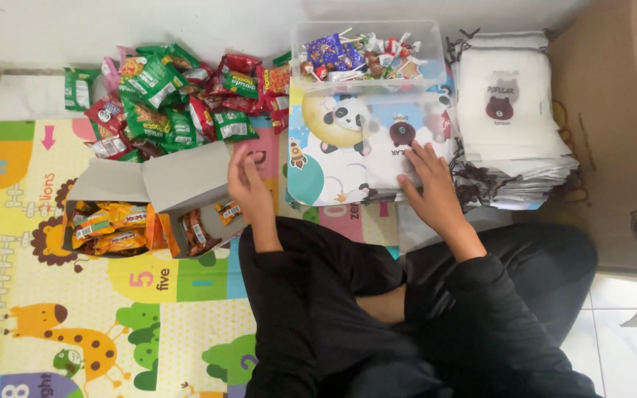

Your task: Packing various snacks and candies into small gift bags and placing them into a large cardboard box.

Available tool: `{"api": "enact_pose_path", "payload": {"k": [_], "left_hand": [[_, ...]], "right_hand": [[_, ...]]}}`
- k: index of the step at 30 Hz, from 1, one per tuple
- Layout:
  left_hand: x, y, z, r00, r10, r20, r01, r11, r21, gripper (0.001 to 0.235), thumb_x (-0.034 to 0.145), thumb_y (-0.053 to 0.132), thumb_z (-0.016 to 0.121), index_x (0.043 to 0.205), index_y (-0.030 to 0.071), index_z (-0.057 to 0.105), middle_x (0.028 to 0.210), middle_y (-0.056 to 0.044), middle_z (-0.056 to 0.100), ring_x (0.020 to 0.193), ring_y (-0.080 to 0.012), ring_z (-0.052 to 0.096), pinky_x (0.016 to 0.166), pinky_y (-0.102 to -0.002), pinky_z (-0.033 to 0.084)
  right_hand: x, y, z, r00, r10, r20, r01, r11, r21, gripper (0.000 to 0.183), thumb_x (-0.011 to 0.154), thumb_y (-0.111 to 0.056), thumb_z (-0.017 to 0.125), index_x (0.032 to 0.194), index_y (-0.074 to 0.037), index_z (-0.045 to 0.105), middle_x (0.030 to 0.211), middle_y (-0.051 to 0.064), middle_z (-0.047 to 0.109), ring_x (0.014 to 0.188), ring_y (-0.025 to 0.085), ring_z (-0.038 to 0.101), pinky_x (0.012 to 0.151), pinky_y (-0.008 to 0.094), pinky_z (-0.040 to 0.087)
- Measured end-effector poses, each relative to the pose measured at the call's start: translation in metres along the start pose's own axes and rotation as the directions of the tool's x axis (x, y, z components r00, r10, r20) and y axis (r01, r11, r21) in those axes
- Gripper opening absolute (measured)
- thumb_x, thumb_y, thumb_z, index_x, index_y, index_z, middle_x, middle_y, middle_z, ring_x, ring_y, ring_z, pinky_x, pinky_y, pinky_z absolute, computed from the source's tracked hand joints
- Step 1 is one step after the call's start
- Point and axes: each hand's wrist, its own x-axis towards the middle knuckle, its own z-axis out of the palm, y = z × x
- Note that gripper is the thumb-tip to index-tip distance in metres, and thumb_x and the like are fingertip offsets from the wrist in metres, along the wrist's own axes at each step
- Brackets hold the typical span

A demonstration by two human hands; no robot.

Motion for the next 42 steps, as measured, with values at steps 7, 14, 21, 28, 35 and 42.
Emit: {"api": "enact_pose_path", "payload": {"k": [7, 14, 21, 28, 35, 42], "left_hand": [[0.049, -0.087, 0.024, 0.954, -0.22, 0.203, 0.117, 0.899, 0.422, 0.054, 0.094, 0.006, 0.067, 0.147, 0.008, 0.054, 0.14, -0.034, 0.045, 0.131, -0.0509, 0.051, 0.108, -0.052, 0.05], [0.077, -0.191, 0.043, 0.946, -0.311, 0.092, 0.234, 0.85, 0.471, 0.084, 0.092, 0.018, 0.075, 0.162, 0.006, 0.028, 0.155, -0.047, 0.011, 0.149, -0.058, 0.022, 0.123, -0.058, 0.028], [0.093, -0.223, 0.047, 0.975, -0.219, 0.027, 0.171, 0.828, 0.533, 0.097, 0.084, 0.024, 0.086, 0.158, -0.006, 0.031, 0.162, -0.04, 0.009, 0.152, -0.0527, 0.02, 0.127, -0.054, 0.021], [0.088, -0.216, 0.051, 0.996, -0.023, -0.086, 0.08, 0.642, 0.763, 0.046, 0.091, 0.02, 0.075, 0.136, 0.011, 0.067, 0.131, -0.022, 0.063, 0.121, -0.036, 0.064, 0.106, -0.041, 0.048], [0.074, -0.1, 0.065, 0.969, 0.187, -0.161, -0.05, 0.787, 0.615, 0.022, 0.102, 0.024, 0.061, 0.109, 0.011, 0.076, 0.087, -0.017, 0.076, 0.076, -0.0396, 0.073, 0.07, -0.046, 0.057], [0.026, 0.004, 0.045, 0.929, 0.308, -0.207, -0.199, 0.885, 0.421, 0.018, 0.102, 0.018, 0.065, 0.09, 0.011, 0.076, 0.057, -0.003, 0.069, 0.056, -0.025, 0.07, 0.059, -0.032, 0.056]], "right_hand": [[-0.001, 0.001, 0.007, 1.0, 0.0, -0.018, -0.001, 0.999, -0.04, 0.048, 0.106, -0.029, 0.056, 0.148, -0.005, 0.053, 0.159, 0.018, 0.043, 0.151, 0.039, 0.031, 0.123, 0.056, 0.019], [0.001, 0.004, 0.016, 0.998, 0.008, -0.057, -0.014, 0.994, -0.109, 0.049, 0.107, -0.029, 0.054, 0.15, -0.006, 0.051, 0.161, 0.016, 0.042, 0.151, 0.036, 0.03, 0.123, 0.055, 0.018], [0.0, 0.012, 0.026, 0.997, 0.002, -0.08, -0.015, 0.987, -0.157, 0.052, 0.106, -0.03, 0.053, 0.153, -0.008, 0.048, 0.162, 0.015, 0.04, 0.152, 0.034, 0.03, 0.123, 0.055, 0.018], [0.002, 0.011, 0.026, 0.996, 0.003, -0.092, -0.018, 0.986, -0.164, 0.051, 0.107, -0.032, 0.05, 0.153, -0.008, 0.048, 0.163, 0.013, 0.04, 0.152, 0.034, 0.03, 0.122, 0.055, 0.018], [0.006, 0.018, 0.019, 0.999, 0.031, -0.024, -0.033, 0.996, -0.079, 0.053, 0.106, -0.032, 0.052, 0.153, -0.008, 0.047, 0.164, 0.016, 0.036, 0.153, 0.037, 0.026, 0.122, 0.059, 0.016], [-0.003, -0.021, -0.046, 0.993, 0.001, -0.118, 0.015, 0.991, 0.134, 0.043, 0.103, -0.018, 0.06, 0.143, -0.001, 0.056, 0.16, 0.025, 0.038, 0.15, 0.043, 0.03, 0.12, 0.064, 0.02]]}}
